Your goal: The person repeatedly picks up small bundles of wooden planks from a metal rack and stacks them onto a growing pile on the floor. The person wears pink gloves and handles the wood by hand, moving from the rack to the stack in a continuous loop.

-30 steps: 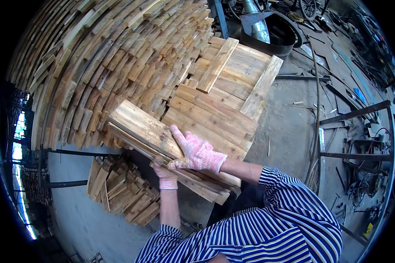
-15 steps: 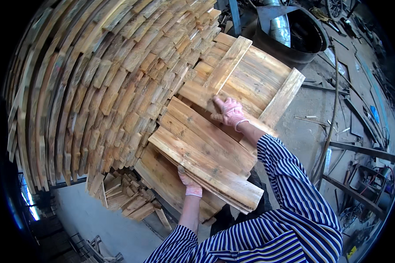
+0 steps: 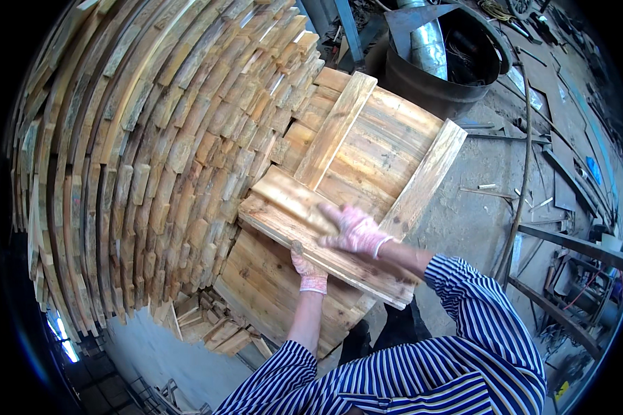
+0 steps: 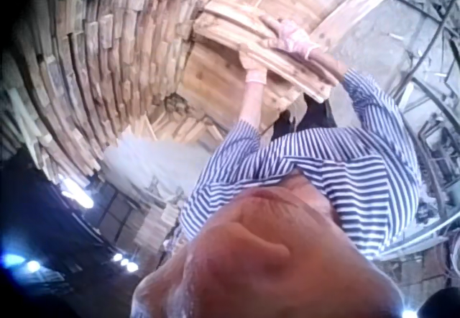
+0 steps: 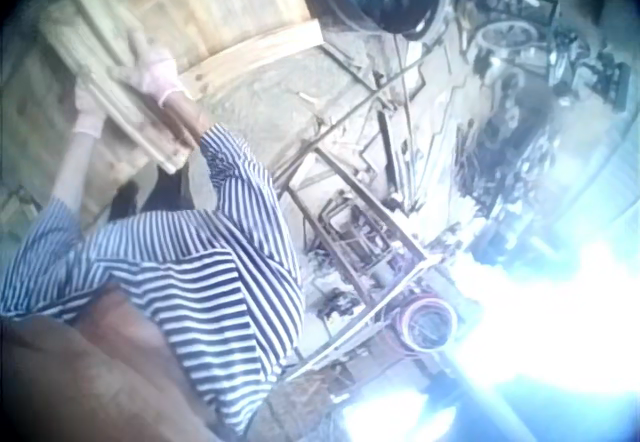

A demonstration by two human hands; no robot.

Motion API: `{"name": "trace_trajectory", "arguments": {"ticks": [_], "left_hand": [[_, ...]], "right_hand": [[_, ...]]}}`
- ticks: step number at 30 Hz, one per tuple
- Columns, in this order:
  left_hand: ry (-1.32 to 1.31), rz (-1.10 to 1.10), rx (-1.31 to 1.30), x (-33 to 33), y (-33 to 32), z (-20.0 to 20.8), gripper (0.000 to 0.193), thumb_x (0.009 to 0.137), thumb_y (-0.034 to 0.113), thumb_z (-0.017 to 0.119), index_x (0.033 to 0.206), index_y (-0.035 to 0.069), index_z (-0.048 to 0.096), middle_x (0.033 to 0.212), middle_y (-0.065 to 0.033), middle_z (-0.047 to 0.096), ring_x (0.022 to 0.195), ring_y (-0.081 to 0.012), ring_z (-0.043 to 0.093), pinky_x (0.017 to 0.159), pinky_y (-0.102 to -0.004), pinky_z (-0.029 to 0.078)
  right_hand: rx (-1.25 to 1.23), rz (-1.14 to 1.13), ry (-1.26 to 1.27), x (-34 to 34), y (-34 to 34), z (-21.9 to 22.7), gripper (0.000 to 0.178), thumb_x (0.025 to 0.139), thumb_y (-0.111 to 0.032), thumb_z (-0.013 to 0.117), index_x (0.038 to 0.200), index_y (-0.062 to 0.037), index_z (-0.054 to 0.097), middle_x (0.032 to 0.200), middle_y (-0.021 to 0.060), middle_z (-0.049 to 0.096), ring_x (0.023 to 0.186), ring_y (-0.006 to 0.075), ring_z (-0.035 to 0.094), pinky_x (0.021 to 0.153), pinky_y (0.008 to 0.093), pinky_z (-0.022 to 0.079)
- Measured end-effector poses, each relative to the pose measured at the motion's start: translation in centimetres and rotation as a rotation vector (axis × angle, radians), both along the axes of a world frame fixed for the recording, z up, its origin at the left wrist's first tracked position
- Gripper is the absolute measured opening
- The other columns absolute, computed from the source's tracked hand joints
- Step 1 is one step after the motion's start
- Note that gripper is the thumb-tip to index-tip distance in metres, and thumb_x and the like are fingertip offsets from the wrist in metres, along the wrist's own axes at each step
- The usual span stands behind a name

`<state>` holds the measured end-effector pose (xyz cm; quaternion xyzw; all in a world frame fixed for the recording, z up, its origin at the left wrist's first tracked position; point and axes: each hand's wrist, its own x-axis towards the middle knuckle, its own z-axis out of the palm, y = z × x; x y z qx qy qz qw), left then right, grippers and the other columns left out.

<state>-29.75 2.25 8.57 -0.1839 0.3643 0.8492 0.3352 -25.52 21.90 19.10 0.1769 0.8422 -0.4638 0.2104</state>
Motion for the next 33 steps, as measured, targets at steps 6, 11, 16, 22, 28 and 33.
{"name": "trace_trajectory", "arguments": {"ticks": [6,11,16,22,28,33], "left_hand": [[0.01,-0.056,-0.11,-2.3,-0.6,-2.3,0.102,0.081,0.065,0.07,0.158,0.01,0.032,0.16,-0.0177,0.034,0.143,-0.0391,0.037,0.117,-0.0582,0.035],[-0.071,-0.096,-0.141,-2.5,-0.1,-1.3,0.099,0.084,0.066,0.065,0.159,0.01,0.032,0.16,-0.0174,0.035,0.143,-0.0388,0.039,0.117,-0.0578,0.035],[-0.086,-0.11,0.015,-2.3,6.6,3.1,0.104,0.082,0.067,0.071,0.154,0.003,0.033,0.148,-0.0192,0.047,0.134,-0.0373,0.049,0.112,-0.0553,0.044],[-0.048,-0.135,-0.136,-4.5,8.6,1.4,0.104,0.087,0.074,0.06,0.161,0.01,0.025,0.162,-0.0163,0.032,0.146,-0.038,0.035,0.119,-0.0577,0.033],[-0.096,-0.14,-0.202,-5.3,8.4,-0.9,0.105,0.083,0.077,0.06,0.161,0.014,0.029,0.161,-0.0152,0.034,0.144,-0.0384,0.037,0.117,-0.0604,0.034],[-0.116,-0.132,-0.242,-5.5,7.8,-0.8,0.108,0.081,0.079,0.063,0.16,0.014,0.03,0.16,-0.0162,0.037,0.142,-0.0388,0.04,0.116,-0.0613,0.035]], "right_hand": [[0.412,-0.045,0.16,-2.9,5.3,-8.0,0.076,0.09,-0.05,0.066,0.157,-0.0253,0.039,0.143,0.0303,0.047,0.129,0.0463,0.05,0.105,0.0537,0.042],[0.564,0.026,0.227,-1.1,1.9,-8.9,0.081,0.088,-0.063,0.06,0.154,-0.0192,0.041,0.154,0.0354,0.033,0.14,0.0521,0.04,0.11,0.0616,0.036],[-0.109,-0.064,0.108,1.8,1.6,-3.2,0.094,0.083,-0.069,0.066,0.158,-0.0195,0.037,0.141,0.0305,0.049,0.133,0.0452,0.05,0.111,0.0502,0.044],[0.231,-0.134,0.159,-2.2,11.5,-4.1,0.089,0.076,-0.054,0.075,0.152,-0.0173,0.045,0.128,0.0255,0.058,0.119,0.041,0.058,0.098,0.0489,0.051],[0.275,-0.134,0.267,-2.2,12.7,-10.4,0.076,0.087,-0.045,0.072,0.153,-0.0181,0.045,0.132,0.0227,0.055,0.122,0.0437,0.055,0.102,0.0494,0.048],[0.162,-0.201,0.199,-3.6,13.0,-9.9,0.07,0.088,-0.036,0.071,0.152,-0.0213,0.046,0.139,0.023,0.053,0.126,0.0434,0.054,0.103,0.0494,0.047]]}}
